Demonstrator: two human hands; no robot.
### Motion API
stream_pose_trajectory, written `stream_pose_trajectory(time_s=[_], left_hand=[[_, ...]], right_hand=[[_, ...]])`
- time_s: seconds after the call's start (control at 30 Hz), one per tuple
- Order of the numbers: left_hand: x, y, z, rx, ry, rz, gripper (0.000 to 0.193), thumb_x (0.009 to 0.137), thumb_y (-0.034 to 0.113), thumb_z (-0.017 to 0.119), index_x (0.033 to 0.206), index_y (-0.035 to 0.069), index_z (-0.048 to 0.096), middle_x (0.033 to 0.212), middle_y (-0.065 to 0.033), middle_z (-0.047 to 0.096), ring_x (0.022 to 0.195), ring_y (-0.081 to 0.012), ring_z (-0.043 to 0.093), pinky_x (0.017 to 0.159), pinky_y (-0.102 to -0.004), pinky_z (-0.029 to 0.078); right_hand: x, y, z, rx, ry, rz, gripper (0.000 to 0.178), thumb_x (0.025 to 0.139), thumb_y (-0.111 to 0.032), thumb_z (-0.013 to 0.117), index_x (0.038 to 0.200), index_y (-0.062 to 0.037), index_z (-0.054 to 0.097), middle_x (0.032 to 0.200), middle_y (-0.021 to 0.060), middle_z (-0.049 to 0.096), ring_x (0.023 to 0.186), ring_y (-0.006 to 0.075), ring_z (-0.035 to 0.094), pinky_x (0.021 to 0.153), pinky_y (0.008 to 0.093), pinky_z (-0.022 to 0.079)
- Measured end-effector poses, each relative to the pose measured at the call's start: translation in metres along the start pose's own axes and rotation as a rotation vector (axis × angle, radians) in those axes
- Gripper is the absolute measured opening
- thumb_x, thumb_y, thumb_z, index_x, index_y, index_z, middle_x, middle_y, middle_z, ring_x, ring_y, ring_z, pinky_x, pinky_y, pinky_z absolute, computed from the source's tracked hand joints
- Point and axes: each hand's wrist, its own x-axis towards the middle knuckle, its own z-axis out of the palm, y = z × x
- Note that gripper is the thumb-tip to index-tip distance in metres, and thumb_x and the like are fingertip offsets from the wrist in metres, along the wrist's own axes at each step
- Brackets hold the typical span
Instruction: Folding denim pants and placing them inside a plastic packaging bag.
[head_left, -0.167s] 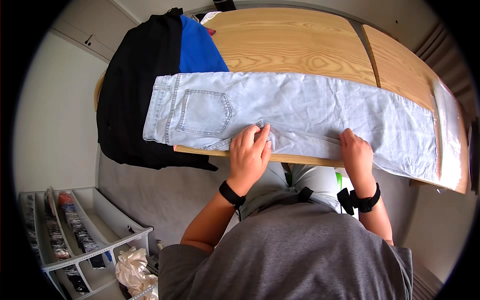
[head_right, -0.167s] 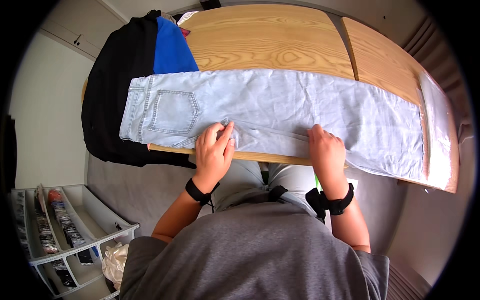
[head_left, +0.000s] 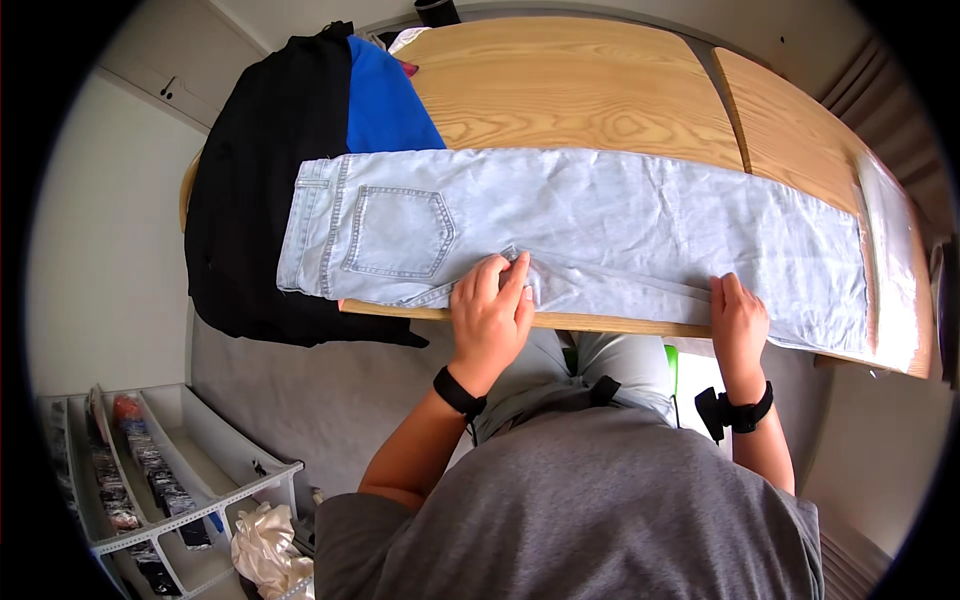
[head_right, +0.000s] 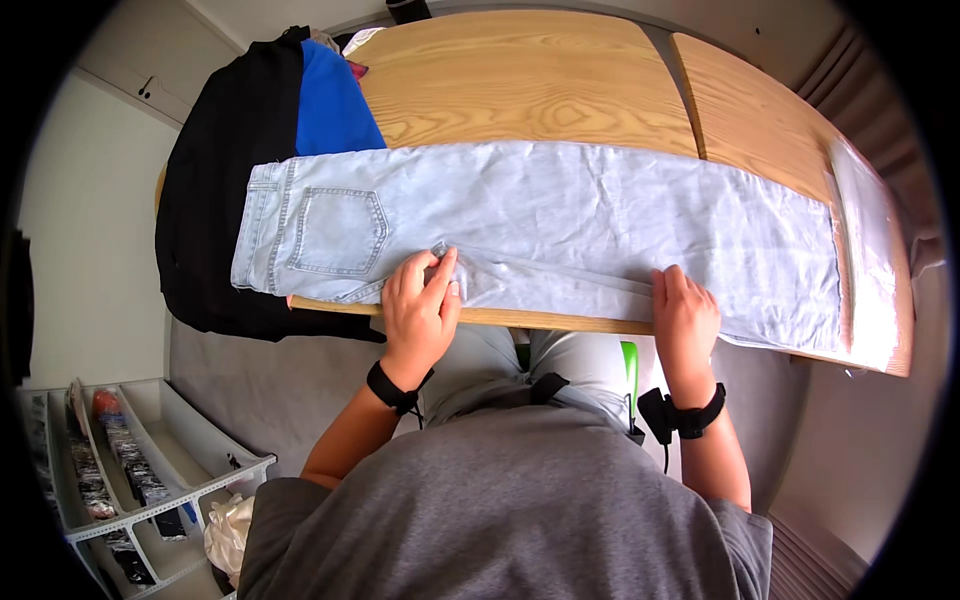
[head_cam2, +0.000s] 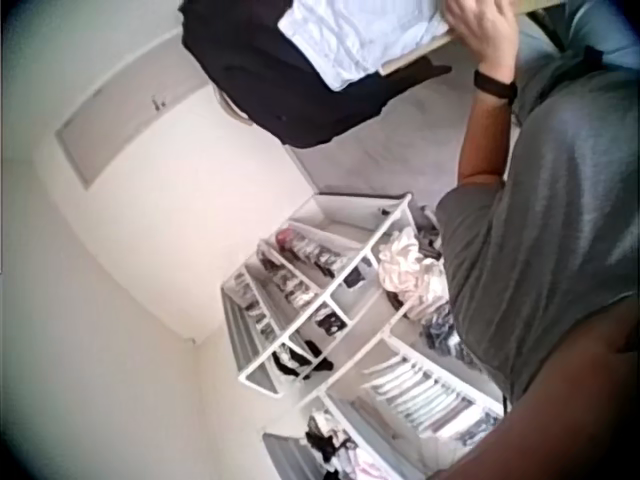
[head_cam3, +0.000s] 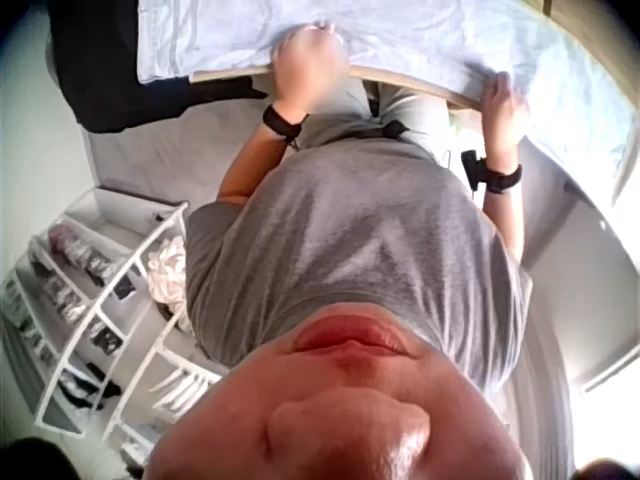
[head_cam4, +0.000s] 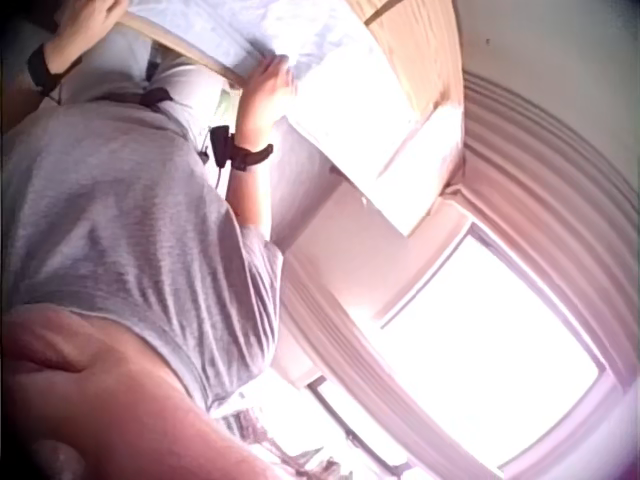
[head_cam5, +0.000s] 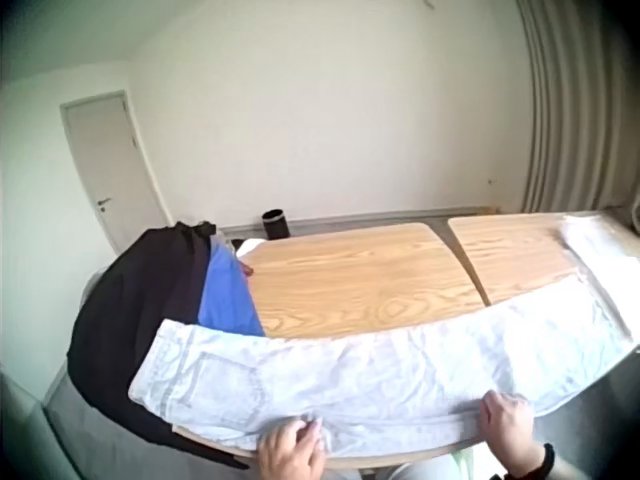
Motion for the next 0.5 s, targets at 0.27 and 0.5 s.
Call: stream_pose_trajectory(time_s=[0.27,0.5], left_hand=[[0.001,-0.002,0.004,0.100,0.020,0.028,0.040,0.077,0.014,0.061,0.116,0.008,0.061,0.106,-0.0081,0.053,0.100,-0.0262,0.053,0.084,-0.0402,0.041],[-0.003,-0.005,0.007,0.111,-0.017,0.032,0.041,0.079,0.014,0.059,0.119,0.008,0.060,0.109,-0.0088,0.052,0.102,-0.0276,0.052,0.085,-0.0411,0.040]], right_hand=[[-0.024,0.054,-0.009,0.055,0.204,-0.021,0.022,0.088,-0.011,0.057,0.070,-0.0041,0.048,0.065,0.0118,0.051,0.063,0.0318,0.050,0.060,0.0401,0.040],[0.009,0.074,-0.019,0.024,-0.010,-0.006,0.041,0.085,-0.030,0.063,0.055,-0.0078,0.047,0.048,0.0111,0.048,0.043,0.0311,0.049,0.042,0.0392,0.038]])
